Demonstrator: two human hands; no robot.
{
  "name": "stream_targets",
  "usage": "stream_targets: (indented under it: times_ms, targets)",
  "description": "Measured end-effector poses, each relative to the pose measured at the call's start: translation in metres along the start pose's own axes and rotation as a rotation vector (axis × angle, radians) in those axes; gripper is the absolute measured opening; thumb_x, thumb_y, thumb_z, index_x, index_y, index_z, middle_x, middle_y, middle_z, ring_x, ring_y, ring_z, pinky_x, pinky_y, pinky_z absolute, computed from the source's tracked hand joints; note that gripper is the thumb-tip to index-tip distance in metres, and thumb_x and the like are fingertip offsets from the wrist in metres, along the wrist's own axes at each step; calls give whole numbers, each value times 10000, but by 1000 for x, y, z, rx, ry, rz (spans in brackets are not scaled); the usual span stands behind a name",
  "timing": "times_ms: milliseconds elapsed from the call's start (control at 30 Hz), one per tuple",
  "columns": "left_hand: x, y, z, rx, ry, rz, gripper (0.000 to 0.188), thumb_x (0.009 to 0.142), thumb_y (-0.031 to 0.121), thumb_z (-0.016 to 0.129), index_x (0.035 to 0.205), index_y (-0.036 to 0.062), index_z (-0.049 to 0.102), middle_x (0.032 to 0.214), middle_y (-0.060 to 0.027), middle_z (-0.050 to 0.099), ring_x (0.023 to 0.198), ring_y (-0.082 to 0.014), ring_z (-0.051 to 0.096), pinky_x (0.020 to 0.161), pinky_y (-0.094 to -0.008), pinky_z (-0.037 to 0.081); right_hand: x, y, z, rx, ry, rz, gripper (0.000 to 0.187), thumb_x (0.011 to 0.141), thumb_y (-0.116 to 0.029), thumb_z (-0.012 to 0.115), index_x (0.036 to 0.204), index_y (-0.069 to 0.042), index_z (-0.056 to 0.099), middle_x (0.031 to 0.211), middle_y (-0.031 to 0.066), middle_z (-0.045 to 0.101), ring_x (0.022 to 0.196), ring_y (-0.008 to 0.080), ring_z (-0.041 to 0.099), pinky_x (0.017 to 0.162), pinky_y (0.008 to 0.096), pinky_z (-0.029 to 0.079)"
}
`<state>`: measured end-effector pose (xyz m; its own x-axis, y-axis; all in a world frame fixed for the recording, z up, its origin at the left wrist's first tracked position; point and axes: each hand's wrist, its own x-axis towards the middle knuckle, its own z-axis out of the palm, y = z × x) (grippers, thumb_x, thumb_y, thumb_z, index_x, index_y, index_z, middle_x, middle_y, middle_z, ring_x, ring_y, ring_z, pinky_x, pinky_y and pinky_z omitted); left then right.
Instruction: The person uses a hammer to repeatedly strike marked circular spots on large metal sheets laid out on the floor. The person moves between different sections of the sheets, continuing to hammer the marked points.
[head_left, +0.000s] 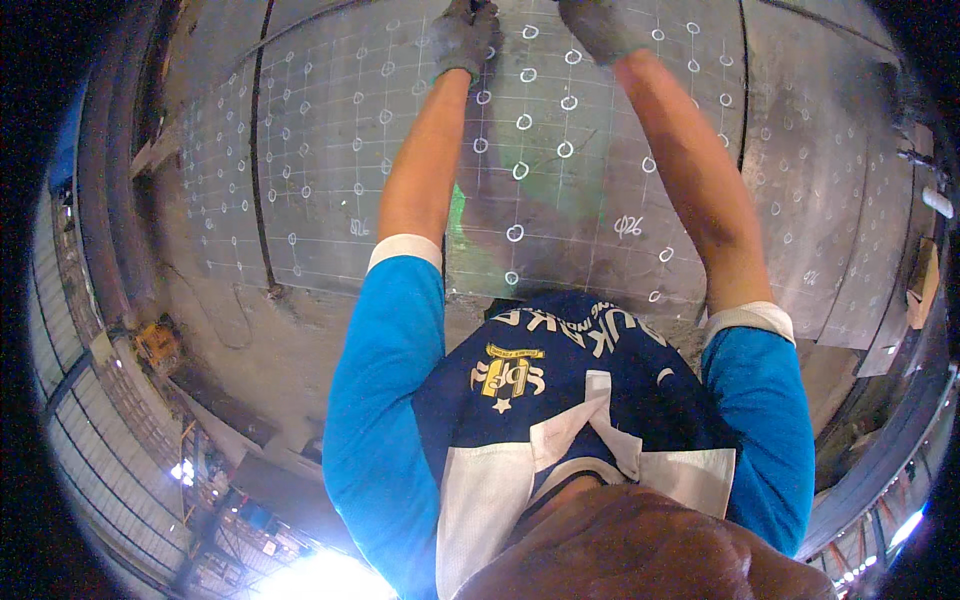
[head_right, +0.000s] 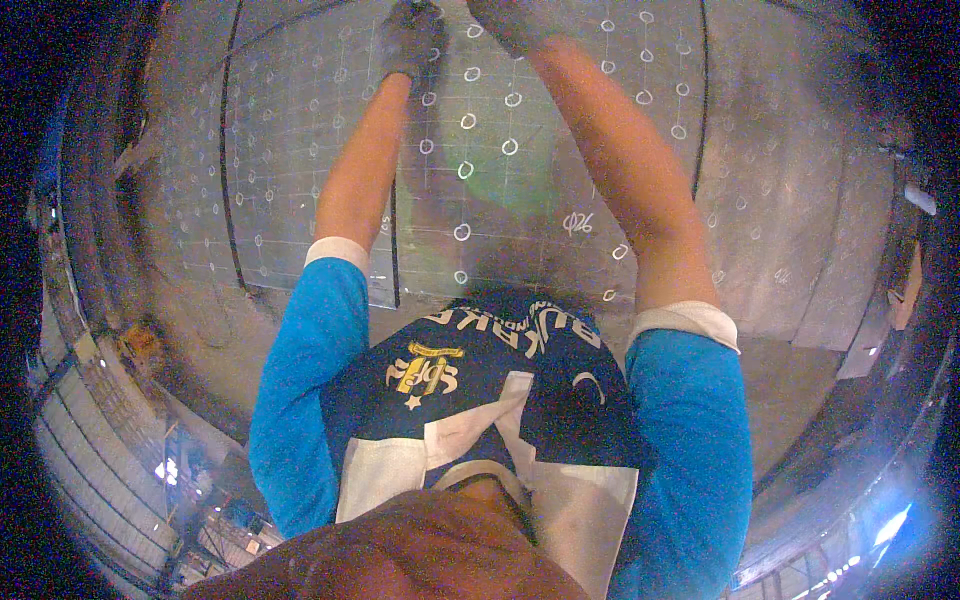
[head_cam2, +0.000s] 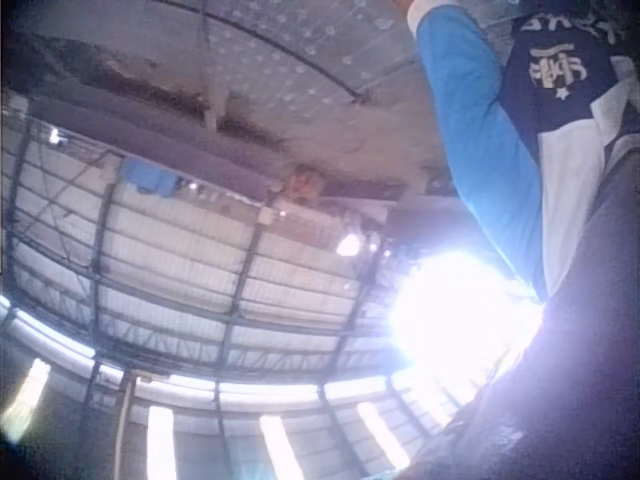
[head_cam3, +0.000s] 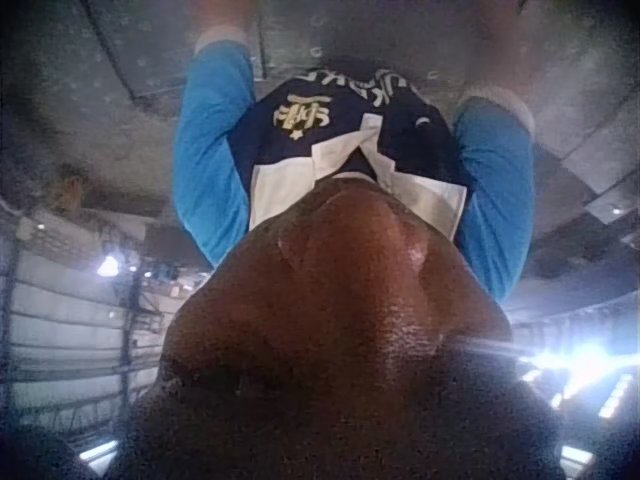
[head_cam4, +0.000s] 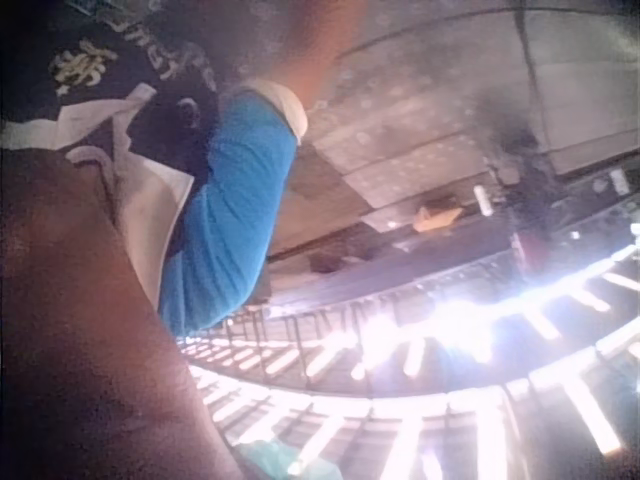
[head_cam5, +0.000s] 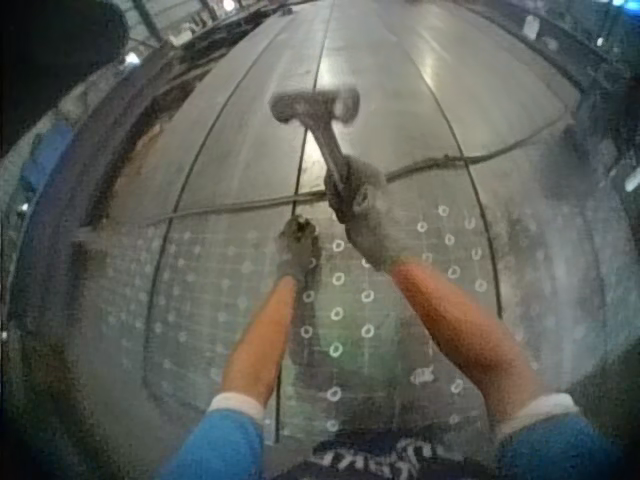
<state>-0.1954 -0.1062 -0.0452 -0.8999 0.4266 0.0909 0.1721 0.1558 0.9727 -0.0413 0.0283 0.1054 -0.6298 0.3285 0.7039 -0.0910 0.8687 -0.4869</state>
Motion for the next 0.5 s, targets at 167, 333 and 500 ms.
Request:
stream_targets:
  times_ms: [167, 333, 500]
  targets:
    - [-16, 65, 5, 50, -137, -183, 170, 1004, 145, 622, 1142, 49, 644, 783, -27, 630, 633, -121, 561, 539, -311, 480, -62, 102, 26, -318, -693, 86, 301, 1018, -230, 540, 1183, 8, 626, 1024, 193, 683, 947, 379, 644, 830, 463, 508]
    - [-12, 66, -5, -128, 59, -195, 104, 985, 125, 610, 1056, 51, 621, 710, 18, 561, 586, -112, 518, 500, -287, 438, -123, 39, -64, -75, -773, 427, 278, 979, -126, 551, 1239, -53, 615, 1032, 217, 647, 918, 407, 638, 801, 500, 499]
    - [2, 71, -3, -431, 218, -306, 121, 950, 103, 631, 1066, 86, 604, 746, -6, 533, 583, -111, 494, 453, -287, 408, -241, 39, -146, -247, -677, 268, 330, 987, -202, 542, 1258, -29, 617, 1116, 245, 675, 1016, 437, 649, 823, 517, 500]
